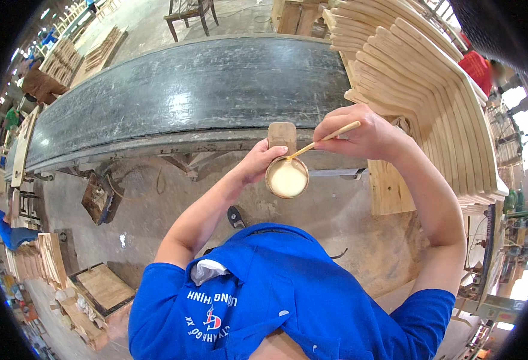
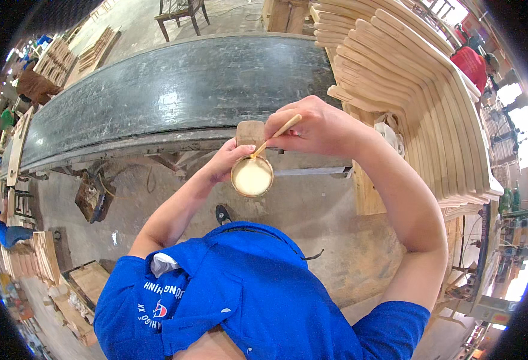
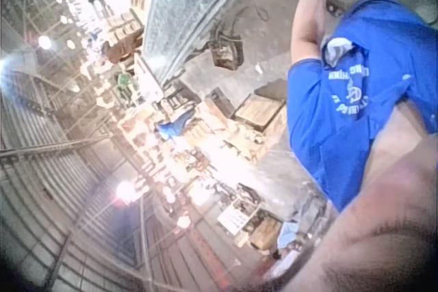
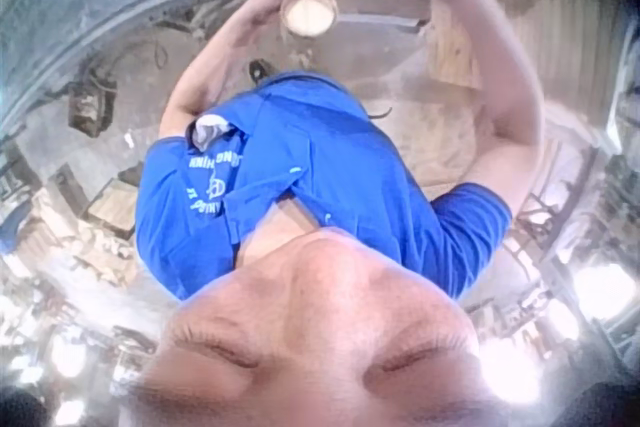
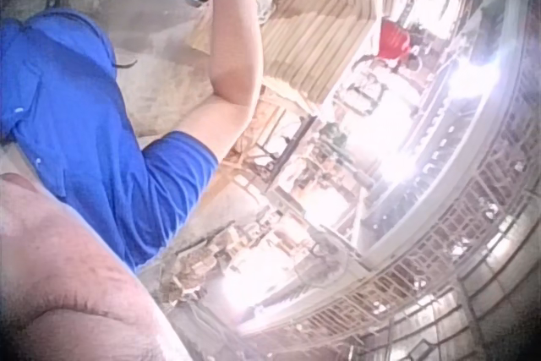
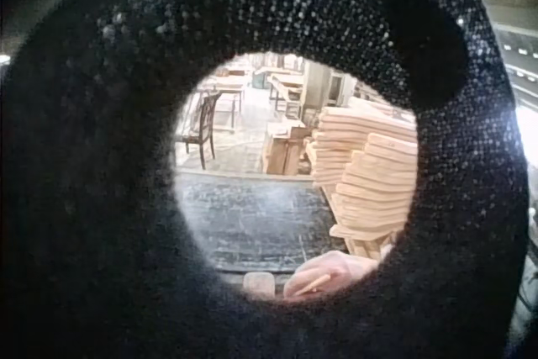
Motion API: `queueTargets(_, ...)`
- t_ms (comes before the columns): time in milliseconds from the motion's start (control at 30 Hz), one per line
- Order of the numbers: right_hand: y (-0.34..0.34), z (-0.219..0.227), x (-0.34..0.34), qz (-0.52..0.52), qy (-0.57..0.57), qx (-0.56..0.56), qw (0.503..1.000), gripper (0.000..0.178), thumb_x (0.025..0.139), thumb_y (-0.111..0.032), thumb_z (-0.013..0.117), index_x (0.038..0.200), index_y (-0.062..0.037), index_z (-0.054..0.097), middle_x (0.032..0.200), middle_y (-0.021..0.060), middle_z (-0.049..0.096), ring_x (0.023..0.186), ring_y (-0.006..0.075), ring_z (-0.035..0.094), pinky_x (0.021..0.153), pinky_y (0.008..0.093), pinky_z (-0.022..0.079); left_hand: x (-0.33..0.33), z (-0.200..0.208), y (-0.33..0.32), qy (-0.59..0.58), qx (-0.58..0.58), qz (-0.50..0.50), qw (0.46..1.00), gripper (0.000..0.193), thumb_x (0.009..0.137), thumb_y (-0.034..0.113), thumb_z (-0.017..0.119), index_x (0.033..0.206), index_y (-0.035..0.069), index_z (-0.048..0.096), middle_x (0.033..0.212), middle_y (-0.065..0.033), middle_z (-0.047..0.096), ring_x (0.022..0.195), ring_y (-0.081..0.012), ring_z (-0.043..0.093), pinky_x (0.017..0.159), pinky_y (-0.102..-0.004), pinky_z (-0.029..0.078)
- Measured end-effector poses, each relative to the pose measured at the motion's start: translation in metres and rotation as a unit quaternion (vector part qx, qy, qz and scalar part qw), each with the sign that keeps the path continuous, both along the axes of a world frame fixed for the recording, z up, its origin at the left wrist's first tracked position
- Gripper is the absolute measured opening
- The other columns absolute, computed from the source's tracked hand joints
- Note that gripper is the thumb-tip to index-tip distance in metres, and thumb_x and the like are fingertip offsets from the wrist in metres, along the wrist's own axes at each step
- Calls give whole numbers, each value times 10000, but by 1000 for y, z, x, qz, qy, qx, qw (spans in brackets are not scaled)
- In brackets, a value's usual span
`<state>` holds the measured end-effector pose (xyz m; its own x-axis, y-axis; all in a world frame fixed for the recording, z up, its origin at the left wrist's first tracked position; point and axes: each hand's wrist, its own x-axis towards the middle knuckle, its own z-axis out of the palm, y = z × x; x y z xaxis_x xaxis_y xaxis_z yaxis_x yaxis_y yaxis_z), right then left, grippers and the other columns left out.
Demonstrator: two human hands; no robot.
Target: The person stirs a small container of glue, wipes hands with a cloth, then applies glue to the edges of several wooden chair leg frames laid on a workbench. The person handles each frame one at a time, applying glue to joints and edges before placing them back on the bench.
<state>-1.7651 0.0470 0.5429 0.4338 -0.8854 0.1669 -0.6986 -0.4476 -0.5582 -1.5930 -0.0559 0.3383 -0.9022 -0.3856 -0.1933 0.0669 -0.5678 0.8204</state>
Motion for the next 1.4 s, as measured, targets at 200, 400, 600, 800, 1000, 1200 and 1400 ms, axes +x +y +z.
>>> queueTargets(200, -27, 5, 11, 34, -18, 36, 999, 62, 710, -5, 661, 751, -25, 618, 742, 73, 619, 677, 203, 604, 591, 294, 474, 18, 0, -28, 16, -1, -29, 999, 323, 862, 168, 559, 1133, 4, 490, 1010, -85, 599, 884, -145, 599, 774, -307, 510)
queueTargets(400, -60, 4, 23, 6, -9, 64, 998, 114, 730, -71, 670, 713, -18, 571, 648, 80, 565, 577, 203, 530, 534, 302, 427, 36, 1, -56, 4, 18, -41, 999, 340, 860, 159, 556, 1151, 3, 477, 1037, -93, 592, 905, -153, 601, 793, -302, 509)
queueTargets(600, -90, 3, 35, -49, 76, 85, 992, 232, 727, -100, 686, 643, -8, 490, 568, 76, 487, 518, 210, 440, 489, 320, 371, 52, -13, -88, 1, 34, -26, 999, 333, 855, 143, 557, 1143, -2, 477, 1042, -101, 589, 901, -162, 606, 782, -314, 518)
queueTargets(800, -107, 2, 44, -12, 25, 92, 995, 175, 740, -59, 643, 691, -17, 480, 643, 80, 493, 589, 245, 502, 531, 323, 404, 60, -11, -118, -19, 39, -16, 999, 316, 854, 148, 566, 1118, -6, 487, 1014, -107, 598, 881, -171, 614, 768, -322, 524)
queueTargets(1000, -114, 6, 38, 48, 53, 45, 996, 104, 726, 2, 614, 738, -20, 513, 744, 88, 536, 686, 265, 552, 591, 348, 443, 60, -6, -141, -26, 50, 12, 998, 281, 854, 151, 578, 1083, 2, 515, 975, -98, 618, 866, -185, 627, 753, -323, 532)
queueTargets(1200, -112, 14, 32, 65, 69, -43, 995, 93, 716, 24, 640, 782, -9, 582, 829, 98, 607, 730, 253, 594, 607, 308, 469, 53, -4, -162, -7, 42, 43, 998, 269, 869, 161, 557, 1085, 7, 511, 981, -93, 617, 882, -169, 621, 740, -310, 532)
queueTargets(1400, -103, -3, 17, -133, -76, -53, 987, 84, 764, -19, 641, 731, -23, 563, 828, 83, 625, 700, 192, 587, 614, 303, 478, 41, -4, -183, -39, 49, 161, 985, 275, 885, 207, 534, 1115, 59, 500, 1009, -53, 609, 862, -153, 619, 701, -333, 534)
